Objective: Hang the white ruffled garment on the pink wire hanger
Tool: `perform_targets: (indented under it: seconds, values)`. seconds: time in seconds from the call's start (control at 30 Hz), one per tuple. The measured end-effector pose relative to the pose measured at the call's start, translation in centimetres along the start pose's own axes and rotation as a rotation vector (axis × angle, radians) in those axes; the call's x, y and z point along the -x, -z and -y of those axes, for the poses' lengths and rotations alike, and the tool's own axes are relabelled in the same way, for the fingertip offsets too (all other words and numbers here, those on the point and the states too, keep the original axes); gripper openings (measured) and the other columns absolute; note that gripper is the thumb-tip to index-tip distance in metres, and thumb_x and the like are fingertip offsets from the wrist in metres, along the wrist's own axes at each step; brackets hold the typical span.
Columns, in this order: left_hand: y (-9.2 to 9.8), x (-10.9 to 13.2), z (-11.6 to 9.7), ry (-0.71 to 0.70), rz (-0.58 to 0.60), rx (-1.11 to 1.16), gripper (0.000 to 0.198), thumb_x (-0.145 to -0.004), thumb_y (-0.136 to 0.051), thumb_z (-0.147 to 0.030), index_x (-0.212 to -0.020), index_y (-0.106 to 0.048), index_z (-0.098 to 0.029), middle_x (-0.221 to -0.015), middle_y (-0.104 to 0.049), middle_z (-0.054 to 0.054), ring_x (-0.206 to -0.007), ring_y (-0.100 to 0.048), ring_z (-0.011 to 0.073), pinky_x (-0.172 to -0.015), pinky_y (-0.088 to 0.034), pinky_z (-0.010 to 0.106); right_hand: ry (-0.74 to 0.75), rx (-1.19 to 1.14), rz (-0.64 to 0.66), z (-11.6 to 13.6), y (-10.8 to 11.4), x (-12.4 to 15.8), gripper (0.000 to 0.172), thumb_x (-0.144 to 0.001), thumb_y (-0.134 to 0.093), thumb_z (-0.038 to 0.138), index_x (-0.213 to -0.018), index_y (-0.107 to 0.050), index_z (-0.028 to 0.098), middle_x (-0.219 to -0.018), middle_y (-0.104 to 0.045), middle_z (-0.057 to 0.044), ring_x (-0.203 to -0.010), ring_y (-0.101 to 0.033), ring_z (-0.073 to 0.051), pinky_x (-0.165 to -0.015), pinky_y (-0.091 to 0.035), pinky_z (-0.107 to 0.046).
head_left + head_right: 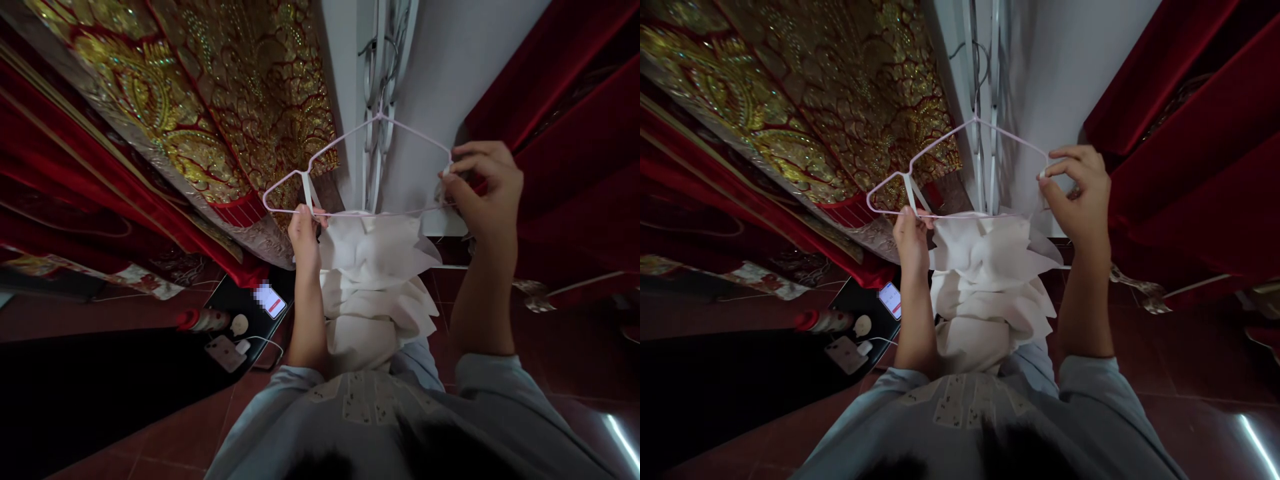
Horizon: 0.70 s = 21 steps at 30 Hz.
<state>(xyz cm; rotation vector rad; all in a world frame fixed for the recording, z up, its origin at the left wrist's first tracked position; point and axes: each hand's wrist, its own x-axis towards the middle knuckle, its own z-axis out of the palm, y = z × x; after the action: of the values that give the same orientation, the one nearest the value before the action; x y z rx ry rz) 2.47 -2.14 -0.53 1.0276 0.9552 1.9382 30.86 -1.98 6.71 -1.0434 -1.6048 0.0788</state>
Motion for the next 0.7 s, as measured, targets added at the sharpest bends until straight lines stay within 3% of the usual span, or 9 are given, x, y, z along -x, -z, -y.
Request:
perform_targets:
  seconds: [0.07, 0.17, 0.23, 0.3, 0.4, 0.43, 0.5, 0.6, 0.7]
  values:
    - [0.2, 0.1, 0.3, -0.016, 0.000, -0.023, 0.056, -0.092, -0.068, -0.073, -0.075, -0.070, -0.020, -0.063, -0.058, -0.001, -0.065, -0.057, 0.0144, -0.073, -0.049, 0.028, 0.004, 0.056, -0.157, 0.9, -0.5, 1.0, 0.014, -0.094, -0.076, 0.040, -0.083, -0.075, 0.031, -0.124, -0.069, -0.008, -0.123, -0.062, -0.034, -0.097, -0.057, -0.058]
    - [0.3, 0.3, 0.4, -0.042, -0.005, -0.049, 0.056, -0.093, -0.069, -0.073, -0.076, -0.071, -0.020, -0.068, -0.062, 0.000, -0.068, -0.057, 0.0139, -0.074, -0.047, 0.027, -0.043, 0.037, -0.441, 1.7, -1.7, 4.0, 0.015, -0.097, -0.070, 0.038, -0.089, -0.077, 0.028, -0.112, -0.068, -0.009, -0.121, -0.063, -0.031, -0.098, -0.056, -0.053]
    - [0.2, 0.4, 0.4, -0.042, -0.001, -0.067, 0.055, -0.093, -0.068, -0.073, -0.077, -0.072, -0.020, -0.070, -0.063, 0.001, -0.070, -0.058, 0.0146, -0.075, -0.047, 0.027, -0.107, -0.039, -0.501, 2.0, -2.8, 6.2, 0.016, -0.099, -0.065, 0.038, -0.096, -0.077, 0.027, -0.101, -0.067, -0.007, -0.109, -0.065, -0.026, -0.096, -0.056, -0.049]
    - [0.0, 0.6, 0.4, -0.036, 0.007, -0.089, 0.056, -0.095, -0.066, -0.073, -0.077, -0.073, -0.020, -0.070, -0.064, 0.001, -0.072, -0.059, 0.0154, -0.076, -0.047, 0.028, -0.219, -0.150, -0.306, 2.2, -4.2, 8.0, 0.021, -0.099, -0.063, 0.043, -0.109, -0.074, 0.028, -0.093, -0.067, -0.005, -0.090, -0.065, -0.023, -0.083, -0.058, -0.043]
    - [0.0, 1.1, 0.8, -0.034, -0.002, -0.105, 0.054, -0.096, -0.066, -0.070, -0.080, -0.076, -0.020, -0.072, -0.067, 0.002, -0.072, -0.060, 0.0148, -0.076, -0.047, 0.027, -0.396, -0.333, 0.196, 2.2, -6.6, 9.7, 0.046, -0.096, -0.067, 0.047, -0.138, -0.058, 0.032, -0.081, -0.064, 0.002, -0.066, -0.058, -0.018, -0.059, -0.051, -0.033]
    - [0.1, 1.3, 0.9, -0.031, -0.011, -0.103, 0.052, -0.096, -0.067, -0.069, -0.082, -0.078, -0.020, -0.074, -0.069, 0.003, -0.073, -0.062, 0.0148, -0.076, -0.048, 0.027, -0.429, -0.362, 0.285, 2.2, -7.3, 10.1, 0.054, -0.094, -0.069, 0.046, -0.144, -0.051, 0.032, -0.078, -0.063, 0.004, -0.060, -0.055, -0.016, -0.055, -0.047, -0.031]
    - [0.6, 1.7, 1.0, -0.019, -0.016, -0.100, 0.049, -0.094, -0.071, -0.067, -0.082, -0.080, -0.020, -0.079, -0.074, 0.004, -0.078, -0.065, 0.0162, -0.078, -0.050, 0.028, -0.455, -0.365, 0.294, 2.2, -8.4, 10.6, 0.058, -0.094, -0.070, 0.040, -0.145, -0.045, 0.033, -0.075, -0.059, 0.008, -0.054, -0.050, -0.014, -0.053, -0.042, -0.029]
    - [1.3, 2.2, -0.5, 0.008, 0.063, -0.131, 0.045, -0.089, -0.080, -0.062, -0.075, -0.081, -0.020, -0.077, -0.075, 0.005, -0.077, -0.065, 0.0169, -0.076, -0.052, 0.029, -0.456, -0.355, 0.213, 2.0, -9.3, 10.9, 0.048, -0.095, -0.067, 0.035, -0.139, -0.047, 0.033, -0.074, -0.055, 0.008, -0.053, -0.047, -0.012, -0.053, -0.039, -0.028]
    - [1.6, 1.7, -3.8, 0.099, 0.207, -0.065, 0.040, -0.080, -0.089, -0.059, -0.081, -0.084, -0.019, -0.077, -0.074, 0.005, -0.057, -0.046, 0.0104, -0.055, -0.041, 0.026, -0.458, -0.376, 0.185, 1.7, -9.5, 11.0, 0.045, -0.095, -0.066, 0.035, -0.136, -0.047, 0.033, -0.075, -0.054, 0.009, -0.052, -0.044, -0.011, -0.052, -0.036, -0.027]
